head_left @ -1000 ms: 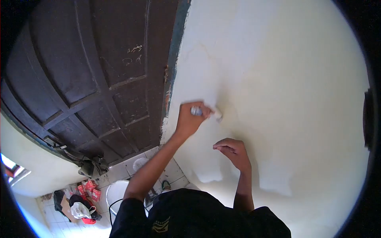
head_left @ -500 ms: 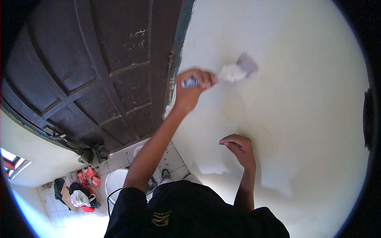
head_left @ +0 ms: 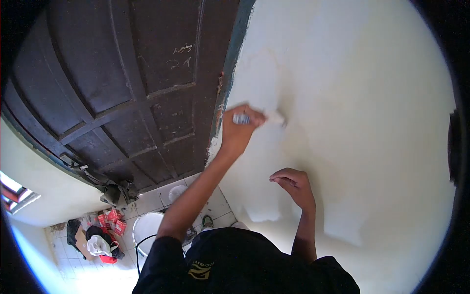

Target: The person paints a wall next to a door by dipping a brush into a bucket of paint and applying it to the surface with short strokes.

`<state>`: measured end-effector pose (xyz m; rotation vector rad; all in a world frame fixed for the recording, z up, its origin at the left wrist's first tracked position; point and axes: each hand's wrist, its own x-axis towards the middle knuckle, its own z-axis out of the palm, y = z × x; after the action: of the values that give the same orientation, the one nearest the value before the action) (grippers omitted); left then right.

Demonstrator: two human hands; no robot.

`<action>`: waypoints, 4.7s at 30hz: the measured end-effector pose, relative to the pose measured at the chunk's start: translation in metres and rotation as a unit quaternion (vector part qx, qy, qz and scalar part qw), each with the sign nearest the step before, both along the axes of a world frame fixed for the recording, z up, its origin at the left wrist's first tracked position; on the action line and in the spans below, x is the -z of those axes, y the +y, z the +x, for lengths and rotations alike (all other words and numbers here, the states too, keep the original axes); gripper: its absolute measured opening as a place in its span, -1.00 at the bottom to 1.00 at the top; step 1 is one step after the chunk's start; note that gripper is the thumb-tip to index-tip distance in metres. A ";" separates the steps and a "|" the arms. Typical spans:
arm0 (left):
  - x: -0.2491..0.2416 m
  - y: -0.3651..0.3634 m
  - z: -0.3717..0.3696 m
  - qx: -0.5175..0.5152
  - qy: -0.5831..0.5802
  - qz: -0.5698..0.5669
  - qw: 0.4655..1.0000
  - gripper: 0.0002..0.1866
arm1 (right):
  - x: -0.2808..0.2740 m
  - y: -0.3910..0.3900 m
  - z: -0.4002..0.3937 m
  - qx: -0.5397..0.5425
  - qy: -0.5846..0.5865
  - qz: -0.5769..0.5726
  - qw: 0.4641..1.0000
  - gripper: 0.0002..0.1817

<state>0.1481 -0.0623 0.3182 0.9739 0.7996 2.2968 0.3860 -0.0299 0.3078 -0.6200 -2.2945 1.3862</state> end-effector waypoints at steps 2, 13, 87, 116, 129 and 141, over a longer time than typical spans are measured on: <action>-0.065 0.014 -0.008 -0.017 -0.016 -0.011 1.000 -0.77 | -0.001 0.001 0.001 -0.009 0.004 0.023 1.000 -0.88; -0.102 0.046 -0.057 0.004 -0.025 0.221 0.975 -0.74 | 0.004 0.001 0.012 0.021 0.016 0.028 0.999 -0.88; 0.121 0.023 -0.053 0.043 -0.111 0.048 0.992 -0.68 | 0.034 -0.006 -0.029 -0.006 -0.076 -0.005 0.997 -0.90; -0.050 0.011 -0.080 -0.340 0.255 0.078 0.902 -0.73 | 0.041 0.015 -0.005 0.005 -0.124 0.052 0.991 -0.84; 0.032 -0.003 -0.054 -0.145 0.414 -0.036 0.898 -0.79 | 0.057 0.022 -0.017 0.002 -0.123 0.003 0.992 -0.84; -0.060 0.002 -0.119 -0.054 0.501 0.017 0.863 -0.75 | 0.050 0.015 -0.041 -0.064 -0.140 0.021 0.988 -0.80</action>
<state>0.0290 -0.0601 0.3783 2.2392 1.2035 1.7651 0.3450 -0.0146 0.2575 -0.7022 -2.6189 1.3775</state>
